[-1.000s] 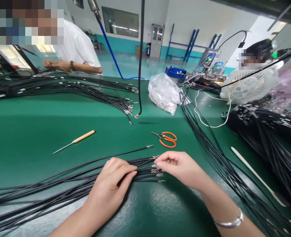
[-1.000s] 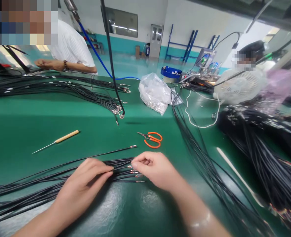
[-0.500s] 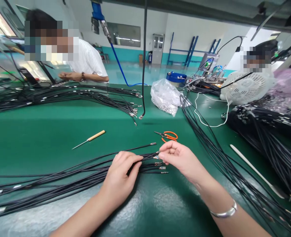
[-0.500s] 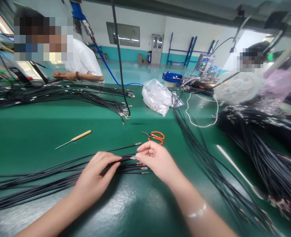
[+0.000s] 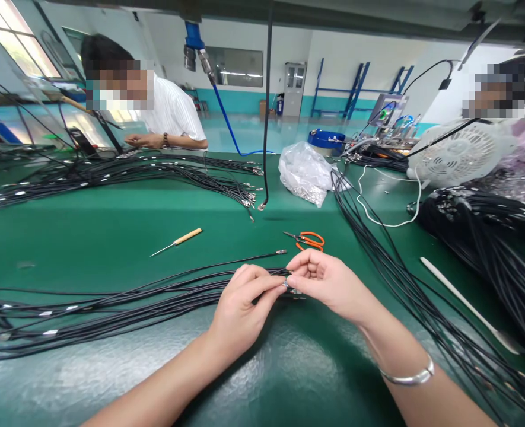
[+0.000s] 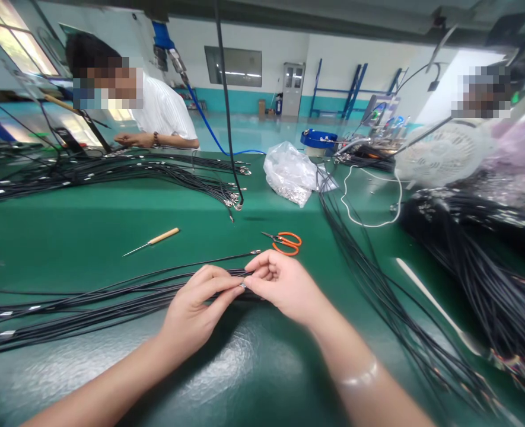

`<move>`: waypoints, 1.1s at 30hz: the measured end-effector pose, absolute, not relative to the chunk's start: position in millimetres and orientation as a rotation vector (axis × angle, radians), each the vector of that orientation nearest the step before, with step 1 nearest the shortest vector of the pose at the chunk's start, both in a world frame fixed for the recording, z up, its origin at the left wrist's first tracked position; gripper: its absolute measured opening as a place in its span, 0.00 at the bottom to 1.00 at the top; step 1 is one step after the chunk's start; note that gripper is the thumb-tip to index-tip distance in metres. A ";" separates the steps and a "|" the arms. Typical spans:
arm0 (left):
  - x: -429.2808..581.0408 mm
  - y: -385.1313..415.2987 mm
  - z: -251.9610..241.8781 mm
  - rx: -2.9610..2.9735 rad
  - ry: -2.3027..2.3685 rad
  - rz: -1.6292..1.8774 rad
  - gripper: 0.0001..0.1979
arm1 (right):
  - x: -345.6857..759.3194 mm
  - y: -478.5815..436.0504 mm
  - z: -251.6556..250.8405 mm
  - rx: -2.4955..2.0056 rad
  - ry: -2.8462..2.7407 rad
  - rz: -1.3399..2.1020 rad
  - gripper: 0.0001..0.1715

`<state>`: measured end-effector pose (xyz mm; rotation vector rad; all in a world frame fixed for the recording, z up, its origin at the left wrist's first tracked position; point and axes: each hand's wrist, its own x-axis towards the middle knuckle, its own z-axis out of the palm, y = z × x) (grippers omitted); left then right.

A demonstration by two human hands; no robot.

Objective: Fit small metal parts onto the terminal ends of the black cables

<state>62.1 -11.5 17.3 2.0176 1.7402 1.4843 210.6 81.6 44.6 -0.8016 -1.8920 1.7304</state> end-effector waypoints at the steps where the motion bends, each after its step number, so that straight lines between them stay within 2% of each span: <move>1: 61.9 -11.6 17.9 2.042 1.736 1.489 0.07 | 211.1 81.4 44.7 -0.793 -1.892 1.738 0.12; 4: 62.4 -13.9 19.4 2.127 1.725 1.479 0.06 | 214.9 85.6 45.5 -0.731 -1.902 1.792 0.13; 7: 66.5 -21.2 17.0 2.230 1.668 1.256 0.07 | 224.5 99.6 46.6 -0.685 -2.011 1.774 0.12; 11: 74.3 -34.4 7.4 2.400 1.490 0.729 0.09 | 240.4 121.6 42.5 -0.888 -2.379 1.396 0.08; 14: 75.6 -37.8 1.0 2.418 1.458 0.597 0.09 | 244.0 128.1 33.6 -0.962 -2.646 1.261 0.06; 17: 71.5 -31.4 -2.9 2.405 1.489 0.731 0.11 | 238.5 126.0 24.2 -0.898 -2.741 1.279 0.09; 21: 64.8 -14.9 -6.4 2.374 1.634 1.006 0.13 | 230.6 121.0 20.2 -0.863 -2.780 1.198 0.05; 28: 66.3 -7.8 -9.9 2.253 1.647 1.199 0.13 | 230.6 112.4 39.2 -0.815 -2.304 1.896 0.08; 33: 71.5 -14.6 -0.5 2.124 1.609 1.351 0.11 | 229.1 108.8 45.9 -0.731 -2.214 2.033 0.11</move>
